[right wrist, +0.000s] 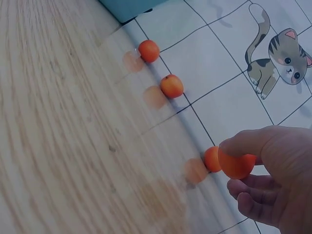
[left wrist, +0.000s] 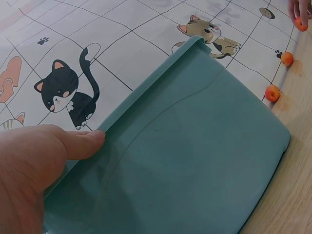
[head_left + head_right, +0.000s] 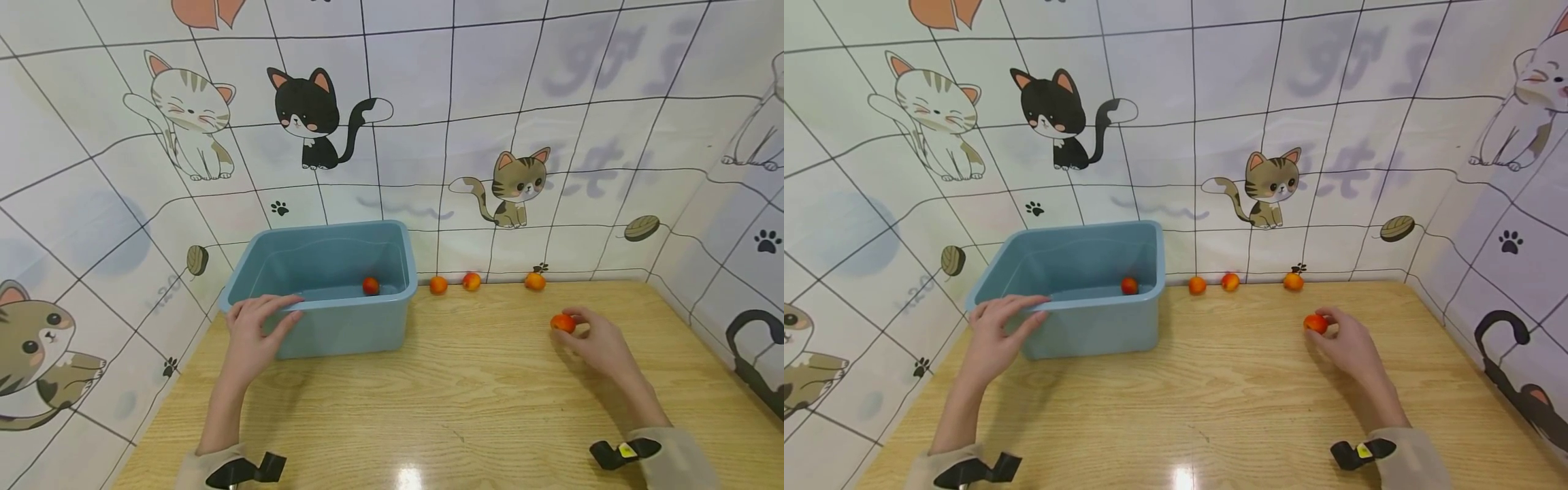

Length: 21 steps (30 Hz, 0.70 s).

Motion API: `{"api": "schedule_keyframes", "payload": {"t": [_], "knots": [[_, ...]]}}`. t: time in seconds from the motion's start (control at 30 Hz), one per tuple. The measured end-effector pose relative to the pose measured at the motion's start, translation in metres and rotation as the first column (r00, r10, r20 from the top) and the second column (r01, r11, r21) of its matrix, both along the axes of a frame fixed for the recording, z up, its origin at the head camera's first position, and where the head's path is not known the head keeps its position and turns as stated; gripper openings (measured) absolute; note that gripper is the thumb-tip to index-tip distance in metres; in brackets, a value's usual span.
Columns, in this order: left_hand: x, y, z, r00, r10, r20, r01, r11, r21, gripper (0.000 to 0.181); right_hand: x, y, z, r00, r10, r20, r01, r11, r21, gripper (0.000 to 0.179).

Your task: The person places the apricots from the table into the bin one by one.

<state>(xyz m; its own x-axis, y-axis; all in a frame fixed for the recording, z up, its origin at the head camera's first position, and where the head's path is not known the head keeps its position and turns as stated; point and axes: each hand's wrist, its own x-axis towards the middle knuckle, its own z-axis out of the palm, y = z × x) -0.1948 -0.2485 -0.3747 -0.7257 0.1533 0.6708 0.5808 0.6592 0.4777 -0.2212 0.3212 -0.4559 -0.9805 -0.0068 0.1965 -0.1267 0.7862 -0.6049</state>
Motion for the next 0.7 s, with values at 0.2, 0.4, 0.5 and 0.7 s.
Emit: {"api": "schedule_keyframes", "payload": {"t": [0.2,0.4,0.5,0.7], "knots": [[0.0,0.0,0.0,1.0,0.003,0.001,-0.003,1.0,0.001,0.027,0.001,-0.006,0.007,0.999,0.024,-0.032,-0.024,1.0,-0.015,0.053],[0.0,-0.001,0.0,1.0,0.001,0.001,-0.001,1.0,0.005,0.027,0.001,-0.013,0.014,0.996,0.029,-0.088,-0.03,0.999,-0.012,0.05],[0.0,0.0,0.0,1.0,-0.001,0.0,0.001,1.0,0.005,0.027,0.002,-0.018,0.02,0.992,0.031,-0.119,-0.031,0.999,0.008,0.049],[-0.001,-0.001,-0.001,1.0,-0.001,0.002,0.001,1.0,0.0,0.027,0.006,-0.033,0.039,0.986,0.045,-0.161,-0.044,0.999,0.007,0.05]]}}
